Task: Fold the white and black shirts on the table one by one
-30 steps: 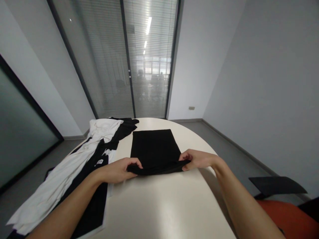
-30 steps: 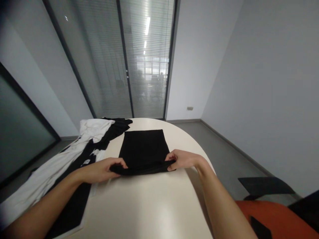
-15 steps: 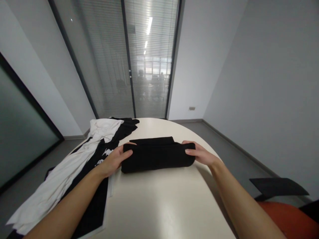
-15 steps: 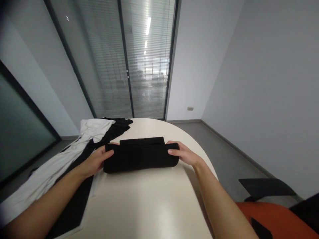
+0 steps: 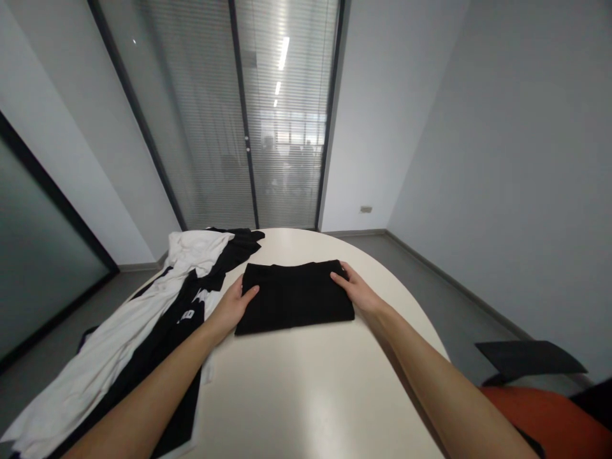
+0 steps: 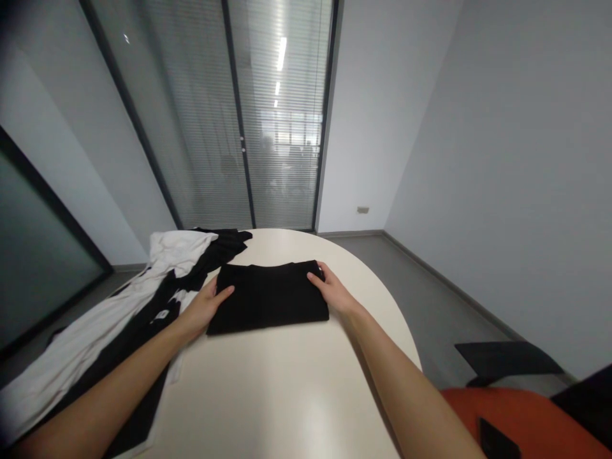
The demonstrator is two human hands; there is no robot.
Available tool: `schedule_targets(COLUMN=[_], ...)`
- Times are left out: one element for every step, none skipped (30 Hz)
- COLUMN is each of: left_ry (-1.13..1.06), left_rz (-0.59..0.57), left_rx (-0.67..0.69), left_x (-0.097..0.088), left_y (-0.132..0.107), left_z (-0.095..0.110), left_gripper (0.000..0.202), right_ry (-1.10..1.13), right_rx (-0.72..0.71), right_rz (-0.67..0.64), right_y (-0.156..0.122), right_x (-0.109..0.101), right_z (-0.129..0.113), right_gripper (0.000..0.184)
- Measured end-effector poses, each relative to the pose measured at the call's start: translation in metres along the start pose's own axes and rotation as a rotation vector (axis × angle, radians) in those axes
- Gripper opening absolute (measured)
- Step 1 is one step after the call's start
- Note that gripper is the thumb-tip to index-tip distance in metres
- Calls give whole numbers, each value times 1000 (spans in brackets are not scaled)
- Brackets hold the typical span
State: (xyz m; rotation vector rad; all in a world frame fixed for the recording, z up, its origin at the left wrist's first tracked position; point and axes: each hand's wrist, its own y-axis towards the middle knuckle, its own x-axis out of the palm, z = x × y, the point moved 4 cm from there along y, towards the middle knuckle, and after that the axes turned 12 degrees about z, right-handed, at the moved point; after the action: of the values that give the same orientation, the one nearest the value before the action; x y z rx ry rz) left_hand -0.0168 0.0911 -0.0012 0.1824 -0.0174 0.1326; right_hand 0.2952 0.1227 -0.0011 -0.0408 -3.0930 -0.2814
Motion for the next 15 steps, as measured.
schedule_targets(left_ry=[20, 46, 74, 100, 124, 143, 156, 161, 156, 139, 114, 84, 58, 41, 35], left_rz=[22, 43, 65, 88, 105, 118, 123, 118, 109, 102, 96, 96, 103, 114, 127], left_rx=[47, 92, 135, 176, 209, 230, 231, 209, 167, 112, 47, -21, -89, -153, -210], left_x=[0, 1, 1, 1, 1, 1, 1, 1, 1, 1, 0, -1, -3, -6, -8], left_y=[2, 4, 6, 8, 11, 13, 15, 17, 18, 18, 17, 16, 14, 12, 10], left_z=[2, 4, 6, 7, 8, 7, 5, 2, -2, -6, -9, -12, -13, -14, -15], left_gripper=[60, 57, 54, 53, 52, 52, 53, 54, 57, 60, 64, 69, 73, 76, 78], right_ry=[9, 15, 17, 11, -5, -34, -74, -122, -170, -216, -256, -294, -333, -372, -402], right_rx=[-5, -21, -45, -75, -105, -128, -139, -134, -115, -88, -61, -38, -19, -1, 17], right_rz=[5, 20, 38, 60, 82, 99, 110, 115, 117, 121, 127, 138, 148, 146, 126], right_y=[1, 2, 4, 7, 10, 13, 17, 19, 22, 23, 23, 23, 21, 17, 13], right_x=[0, -1, -1, 0, 1, 2, 3, 4, 4, 4, 2, -1, -5, -8, -12], right_z=[0, -1, -1, -1, 0, 2, 5, 8, 12, 16, 19, 20, 20, 19, 17], right_gripper=[57, 61, 64, 66, 68, 68, 69, 69, 69, 69, 68, 68, 68, 67, 66])
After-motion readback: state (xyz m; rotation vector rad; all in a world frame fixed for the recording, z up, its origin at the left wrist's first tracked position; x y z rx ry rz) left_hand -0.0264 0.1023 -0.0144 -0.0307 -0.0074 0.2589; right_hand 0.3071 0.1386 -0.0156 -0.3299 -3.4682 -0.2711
